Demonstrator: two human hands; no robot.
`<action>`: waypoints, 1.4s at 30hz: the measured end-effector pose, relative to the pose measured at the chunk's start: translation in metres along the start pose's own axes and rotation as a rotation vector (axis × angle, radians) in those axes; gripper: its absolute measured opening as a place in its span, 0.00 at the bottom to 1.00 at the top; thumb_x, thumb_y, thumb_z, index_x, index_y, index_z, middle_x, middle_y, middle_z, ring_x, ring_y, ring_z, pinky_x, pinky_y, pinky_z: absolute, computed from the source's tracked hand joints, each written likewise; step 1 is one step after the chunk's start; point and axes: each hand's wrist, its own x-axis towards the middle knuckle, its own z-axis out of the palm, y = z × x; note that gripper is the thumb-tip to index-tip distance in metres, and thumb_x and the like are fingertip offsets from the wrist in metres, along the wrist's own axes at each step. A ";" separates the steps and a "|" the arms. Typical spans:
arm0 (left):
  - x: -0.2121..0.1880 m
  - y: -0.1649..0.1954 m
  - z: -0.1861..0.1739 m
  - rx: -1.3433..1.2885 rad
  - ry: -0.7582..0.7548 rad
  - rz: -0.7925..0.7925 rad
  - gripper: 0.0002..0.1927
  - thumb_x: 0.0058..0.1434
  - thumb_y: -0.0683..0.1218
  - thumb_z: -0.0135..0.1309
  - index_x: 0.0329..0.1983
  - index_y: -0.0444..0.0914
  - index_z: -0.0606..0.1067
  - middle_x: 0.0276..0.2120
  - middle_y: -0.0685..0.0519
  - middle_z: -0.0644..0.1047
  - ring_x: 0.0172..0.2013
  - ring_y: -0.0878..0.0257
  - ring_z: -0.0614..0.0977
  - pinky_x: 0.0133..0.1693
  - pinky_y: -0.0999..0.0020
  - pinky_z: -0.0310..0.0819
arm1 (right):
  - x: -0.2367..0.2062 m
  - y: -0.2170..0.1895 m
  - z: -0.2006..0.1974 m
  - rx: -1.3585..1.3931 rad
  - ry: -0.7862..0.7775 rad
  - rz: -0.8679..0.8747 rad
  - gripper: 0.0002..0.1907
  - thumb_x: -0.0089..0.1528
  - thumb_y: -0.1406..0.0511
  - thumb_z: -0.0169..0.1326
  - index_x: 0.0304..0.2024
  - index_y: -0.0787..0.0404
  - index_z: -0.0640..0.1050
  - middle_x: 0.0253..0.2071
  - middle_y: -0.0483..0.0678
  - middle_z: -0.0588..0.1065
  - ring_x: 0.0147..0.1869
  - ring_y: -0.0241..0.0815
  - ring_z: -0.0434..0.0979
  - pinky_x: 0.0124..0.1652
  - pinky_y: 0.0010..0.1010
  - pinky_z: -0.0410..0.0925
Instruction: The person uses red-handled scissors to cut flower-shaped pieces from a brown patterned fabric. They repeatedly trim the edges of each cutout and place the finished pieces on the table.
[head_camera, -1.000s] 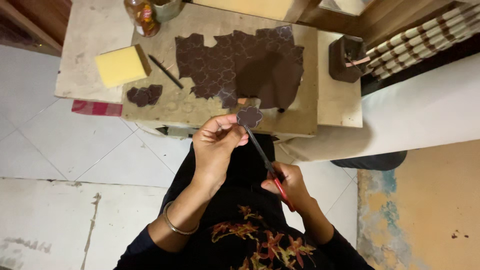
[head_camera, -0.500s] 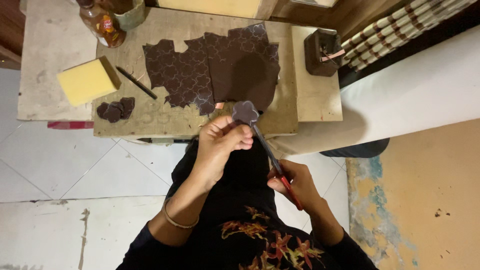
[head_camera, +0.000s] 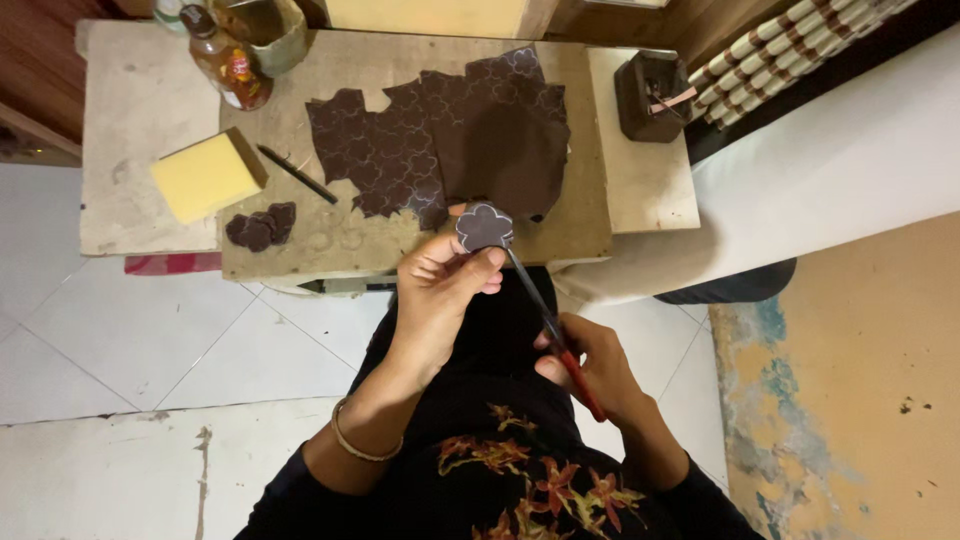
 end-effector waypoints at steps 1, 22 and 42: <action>-0.002 0.002 -0.002 0.001 0.008 0.001 0.05 0.64 0.41 0.61 0.42 0.35 0.82 0.34 0.56 0.82 0.32 0.71 0.80 0.38 0.75 0.79 | 0.000 -0.001 0.003 0.018 -0.007 -0.006 0.31 0.54 0.43 0.64 0.39 0.63 0.78 0.28 0.42 0.74 0.33 0.31 0.71 0.34 0.26 0.67; -0.038 0.003 -0.028 -0.079 0.054 0.067 0.02 0.66 0.40 0.61 0.39 0.35 0.81 0.32 0.53 0.82 0.32 0.69 0.82 0.39 0.73 0.80 | -0.008 -0.014 0.048 -0.030 -0.014 -0.042 0.34 0.55 0.36 0.58 0.27 0.60 0.70 0.21 0.39 0.65 0.27 0.29 0.63 0.25 0.26 0.59; -0.029 -0.011 -0.051 -0.310 0.049 0.060 0.05 0.68 0.39 0.58 0.45 0.35 0.81 0.35 0.53 0.82 0.35 0.68 0.83 0.41 0.71 0.81 | 0.013 0.005 0.073 0.076 -0.002 -0.047 0.37 0.52 0.34 0.60 0.24 0.59 0.68 0.22 0.35 0.63 0.27 0.27 0.59 0.25 0.25 0.55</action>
